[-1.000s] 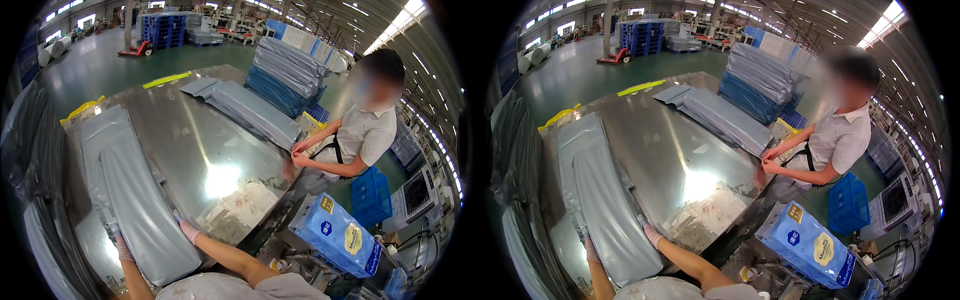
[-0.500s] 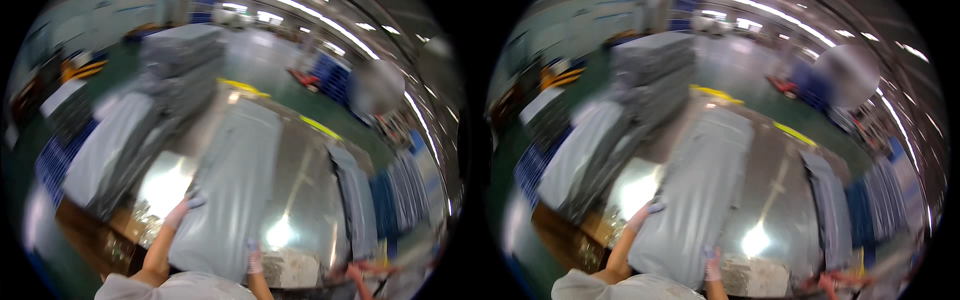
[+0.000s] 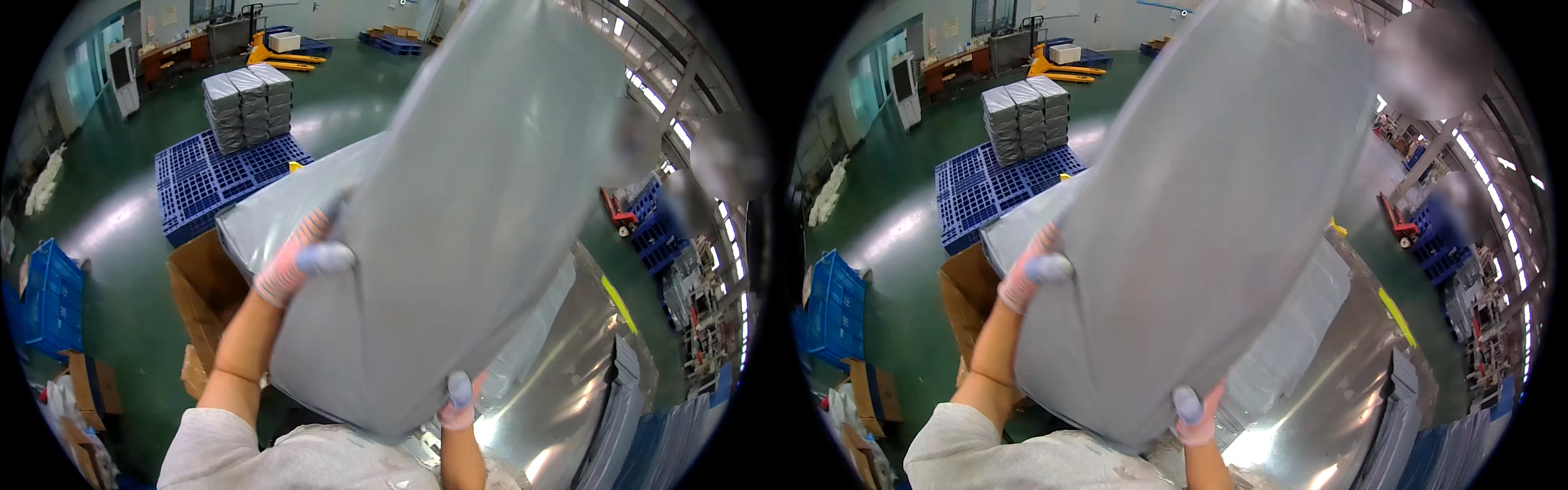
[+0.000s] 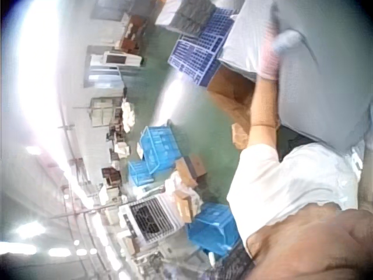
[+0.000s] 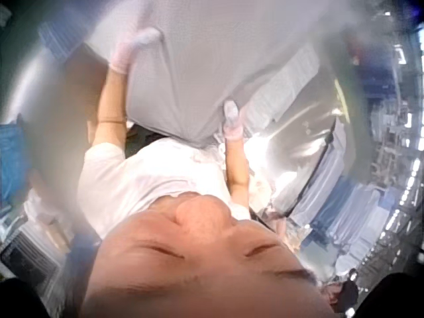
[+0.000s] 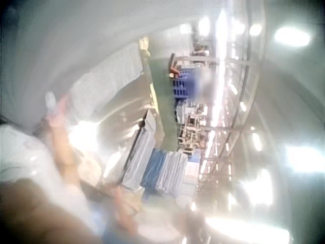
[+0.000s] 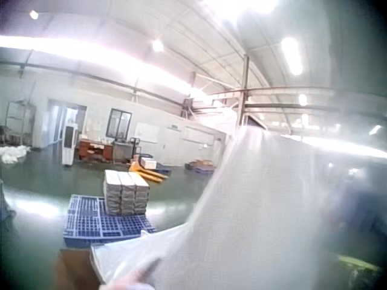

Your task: The person places tissue packs into plastic film by hand, folds the film over the packages, and places the wrapped bundles onto a nearby stack.

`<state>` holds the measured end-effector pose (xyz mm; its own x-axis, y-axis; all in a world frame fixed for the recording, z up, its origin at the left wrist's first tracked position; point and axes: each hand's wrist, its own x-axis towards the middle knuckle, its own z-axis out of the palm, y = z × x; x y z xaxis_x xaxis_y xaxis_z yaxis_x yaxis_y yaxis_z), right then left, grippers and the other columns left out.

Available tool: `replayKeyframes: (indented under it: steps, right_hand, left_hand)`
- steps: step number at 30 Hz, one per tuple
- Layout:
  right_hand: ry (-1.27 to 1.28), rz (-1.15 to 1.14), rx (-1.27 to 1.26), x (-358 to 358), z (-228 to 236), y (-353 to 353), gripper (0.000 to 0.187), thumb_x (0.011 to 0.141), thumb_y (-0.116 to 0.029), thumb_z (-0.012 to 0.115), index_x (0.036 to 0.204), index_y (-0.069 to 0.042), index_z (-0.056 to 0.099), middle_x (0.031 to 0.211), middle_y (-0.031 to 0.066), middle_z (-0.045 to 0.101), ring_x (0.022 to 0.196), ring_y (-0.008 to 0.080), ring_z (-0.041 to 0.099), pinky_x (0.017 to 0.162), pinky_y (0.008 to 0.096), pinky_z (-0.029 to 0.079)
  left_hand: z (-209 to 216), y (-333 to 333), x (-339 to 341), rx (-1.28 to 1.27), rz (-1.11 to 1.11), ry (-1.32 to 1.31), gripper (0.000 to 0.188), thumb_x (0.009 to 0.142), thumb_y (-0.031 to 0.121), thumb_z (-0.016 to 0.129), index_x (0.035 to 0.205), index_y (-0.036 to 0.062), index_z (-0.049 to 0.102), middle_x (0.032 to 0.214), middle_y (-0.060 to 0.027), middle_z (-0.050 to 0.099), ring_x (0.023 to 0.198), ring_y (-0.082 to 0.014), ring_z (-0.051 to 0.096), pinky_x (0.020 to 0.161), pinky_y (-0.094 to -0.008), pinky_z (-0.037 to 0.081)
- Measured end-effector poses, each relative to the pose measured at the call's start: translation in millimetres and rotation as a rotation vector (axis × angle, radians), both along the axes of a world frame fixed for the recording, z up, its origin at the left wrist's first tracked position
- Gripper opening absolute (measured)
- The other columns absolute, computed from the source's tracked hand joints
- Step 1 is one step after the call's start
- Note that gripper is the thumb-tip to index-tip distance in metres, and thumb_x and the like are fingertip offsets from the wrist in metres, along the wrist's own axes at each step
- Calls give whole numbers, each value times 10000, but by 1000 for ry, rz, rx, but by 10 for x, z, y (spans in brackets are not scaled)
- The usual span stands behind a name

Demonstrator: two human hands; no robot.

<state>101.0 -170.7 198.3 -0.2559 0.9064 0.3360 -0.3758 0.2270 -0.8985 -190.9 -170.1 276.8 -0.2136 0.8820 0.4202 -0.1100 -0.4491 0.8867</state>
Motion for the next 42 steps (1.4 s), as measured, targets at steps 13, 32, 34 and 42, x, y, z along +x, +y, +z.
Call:
replayKeyframes:
  steps: [13,32,34,42]
  right_hand:
    - [-1126,742,400,-2084,-123,337,786,856,-430,551,1429,-33,191,1432,269,254,1308,379,311,1090,366,252]
    - [-1166,-765,-597,2464,-1524,-1236,360,859,-277,482,1117,-45,579,847,213,626,801,358,607,753,406,486]
    - [-1278,-956,-462,2974,-1199,-1305,370,854,-289,497,1119,-44,578,853,210,624,822,362,602,771,414,484]
    - [-1741,-1464,-1014,5207,-715,-2617,357,791,-353,542,900,-24,626,908,202,625,885,363,594,781,433,475]
  left_hand:
    - [-48,701,-1858,-966,626,1365,777,810,621,479,1393,131,328,1300,-281,441,1194,-385,458,955,-420,408]
    - [-534,1684,-603,-56,122,2172,495,828,220,575,1267,10,483,1233,-190,529,1180,-309,472,1015,-362,345]
    - [-472,1615,148,27,-195,1926,482,789,169,615,1235,18,510,1188,-191,552,1125,-314,510,980,-369,378]
    - [-1166,830,3291,-210,-1032,1569,498,830,365,609,1230,77,543,1174,-172,581,1093,-316,546,945,-385,413]
